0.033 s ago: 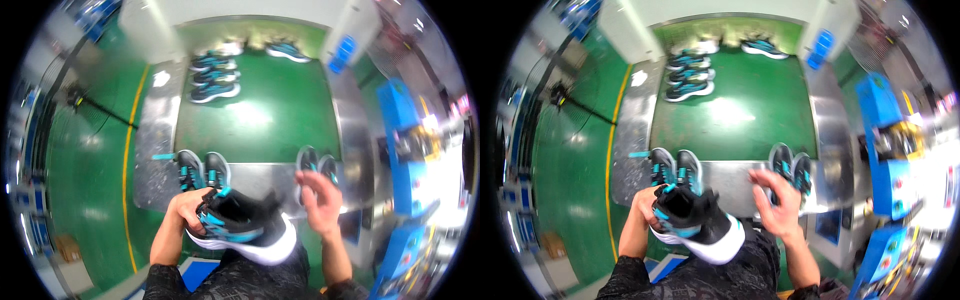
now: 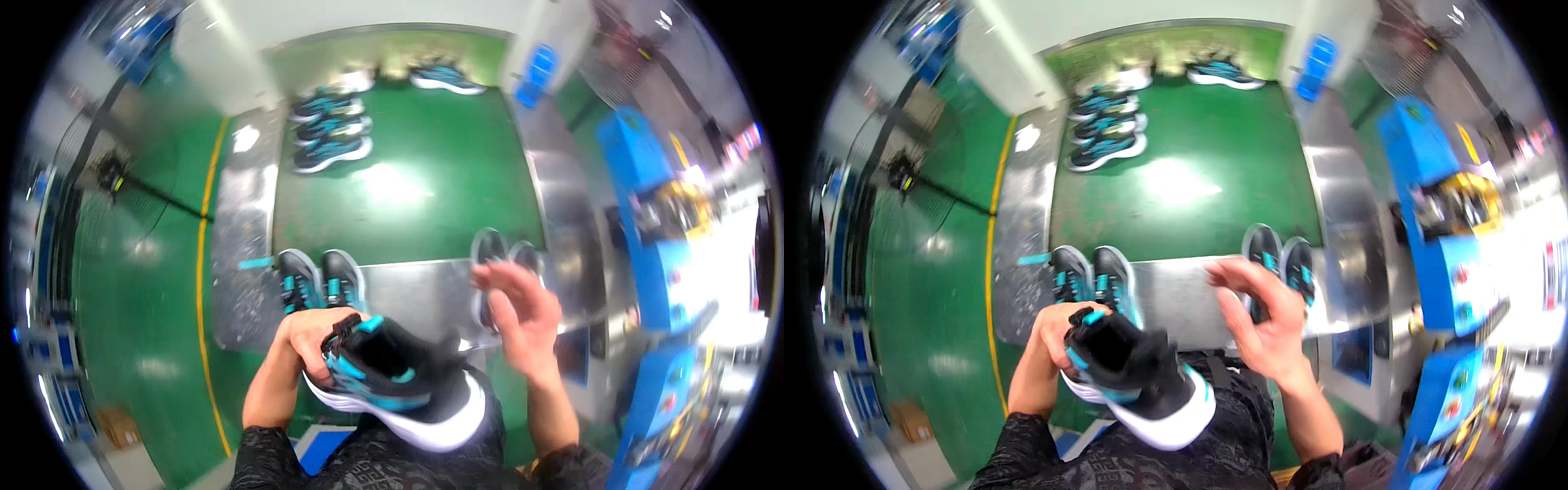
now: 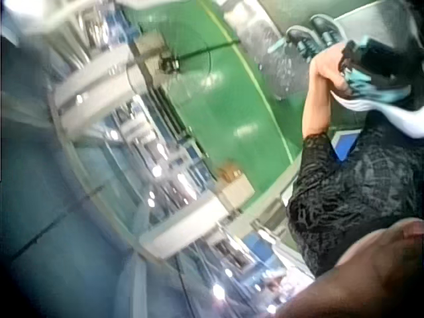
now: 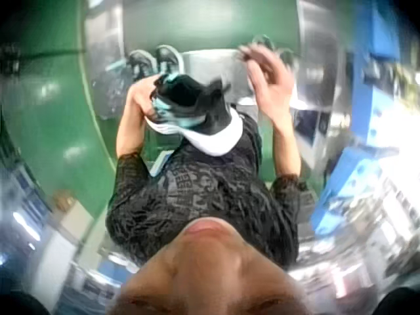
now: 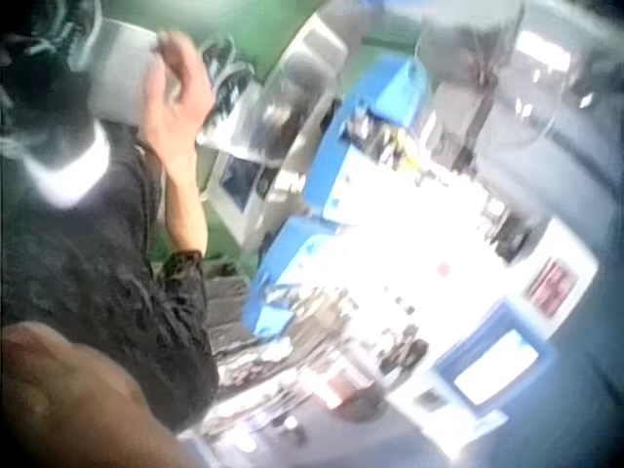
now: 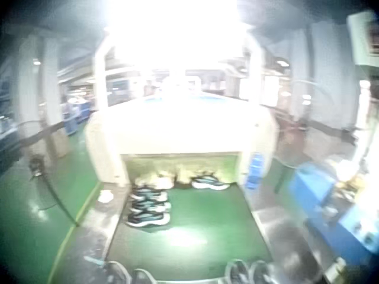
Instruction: The person assembles shoes by placing them into a heating or pressing machine and then placing them under a cleaning brush before setting them on a table.
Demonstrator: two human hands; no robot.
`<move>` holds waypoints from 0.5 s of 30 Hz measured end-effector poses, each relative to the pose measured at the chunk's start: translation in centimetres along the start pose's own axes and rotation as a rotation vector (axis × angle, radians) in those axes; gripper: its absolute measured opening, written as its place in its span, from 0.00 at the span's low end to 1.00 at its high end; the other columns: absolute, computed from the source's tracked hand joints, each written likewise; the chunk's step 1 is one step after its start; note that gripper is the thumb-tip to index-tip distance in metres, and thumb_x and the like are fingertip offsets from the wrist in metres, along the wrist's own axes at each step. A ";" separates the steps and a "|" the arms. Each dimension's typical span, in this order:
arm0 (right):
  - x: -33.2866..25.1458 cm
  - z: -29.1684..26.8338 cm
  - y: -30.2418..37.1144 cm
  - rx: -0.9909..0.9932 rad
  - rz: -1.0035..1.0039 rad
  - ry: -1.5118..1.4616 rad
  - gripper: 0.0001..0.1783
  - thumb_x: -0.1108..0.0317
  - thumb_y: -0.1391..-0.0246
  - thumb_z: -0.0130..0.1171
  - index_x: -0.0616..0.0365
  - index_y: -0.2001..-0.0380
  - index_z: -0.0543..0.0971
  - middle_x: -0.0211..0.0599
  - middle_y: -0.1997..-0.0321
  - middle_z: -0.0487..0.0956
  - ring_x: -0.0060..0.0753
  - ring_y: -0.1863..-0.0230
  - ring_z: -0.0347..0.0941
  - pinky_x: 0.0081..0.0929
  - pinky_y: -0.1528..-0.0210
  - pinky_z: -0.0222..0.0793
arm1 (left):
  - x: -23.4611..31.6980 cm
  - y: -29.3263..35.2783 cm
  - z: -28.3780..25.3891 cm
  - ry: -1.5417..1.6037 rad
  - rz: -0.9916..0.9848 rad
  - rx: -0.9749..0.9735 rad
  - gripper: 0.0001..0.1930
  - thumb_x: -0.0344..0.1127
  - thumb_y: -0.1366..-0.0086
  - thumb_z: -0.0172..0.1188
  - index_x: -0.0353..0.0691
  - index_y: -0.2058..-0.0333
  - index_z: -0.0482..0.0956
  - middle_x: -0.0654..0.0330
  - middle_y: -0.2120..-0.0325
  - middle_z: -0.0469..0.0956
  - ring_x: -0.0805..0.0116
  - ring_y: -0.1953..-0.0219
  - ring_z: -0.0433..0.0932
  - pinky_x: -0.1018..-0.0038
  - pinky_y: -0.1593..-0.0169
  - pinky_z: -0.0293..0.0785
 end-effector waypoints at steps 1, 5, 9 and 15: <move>-1.4 -1.1 -0.1 0.002 0.074 -0.127 0.17 0.77 0.47 0.55 0.66 0.53 0.73 0.42 0.57 0.80 0.28 0.59 0.77 0.24 0.54 0.71 | 0.8 -4.0 0.1 0.172 -0.025 -0.088 0.38 0.34 0.66 0.74 0.27 0.53 0.70 0.52 0.56 0.75 0.66 0.56 0.73 0.71 0.51 0.68; -5.3 -3.9 2.4 -0.246 -0.011 -0.142 0.23 0.71 0.50 0.63 0.64 0.50 0.73 0.42 0.55 0.78 0.32 0.59 0.76 0.27 0.54 0.72 | 1.3 -11.9 1.8 0.302 -0.068 -0.529 0.44 0.35 0.64 0.76 0.27 0.47 0.64 0.50 0.52 0.73 0.64 0.50 0.71 0.68 0.46 0.66; -5.4 -5.5 5.5 -0.292 -0.068 -0.009 0.16 0.73 0.51 0.64 0.62 0.57 0.79 0.43 0.59 0.80 0.40 0.58 0.78 0.29 0.57 0.72 | 0.6 -17.6 3.6 0.224 -0.011 -0.819 0.44 0.29 0.65 0.75 0.27 0.47 0.64 0.54 0.53 0.74 0.68 0.51 0.70 0.72 0.46 0.66; -4.2 -6.7 7.6 0.088 0.129 -0.080 0.08 0.70 0.49 0.62 0.60 0.65 0.82 0.39 0.74 0.82 0.27 0.73 0.79 0.21 0.68 0.71 | -0.2 -19.3 4.1 0.187 -0.342 -1.098 0.35 0.26 0.65 0.73 0.27 0.53 0.71 0.56 0.57 0.76 0.68 0.53 0.72 0.74 0.49 0.68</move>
Point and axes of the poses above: each hand's wrist, its own y-axis away from the middle knuckle, its own z-axis out of the palm, x = y × z, the point moved 5 cm from there along -y, towards the middle knuckle
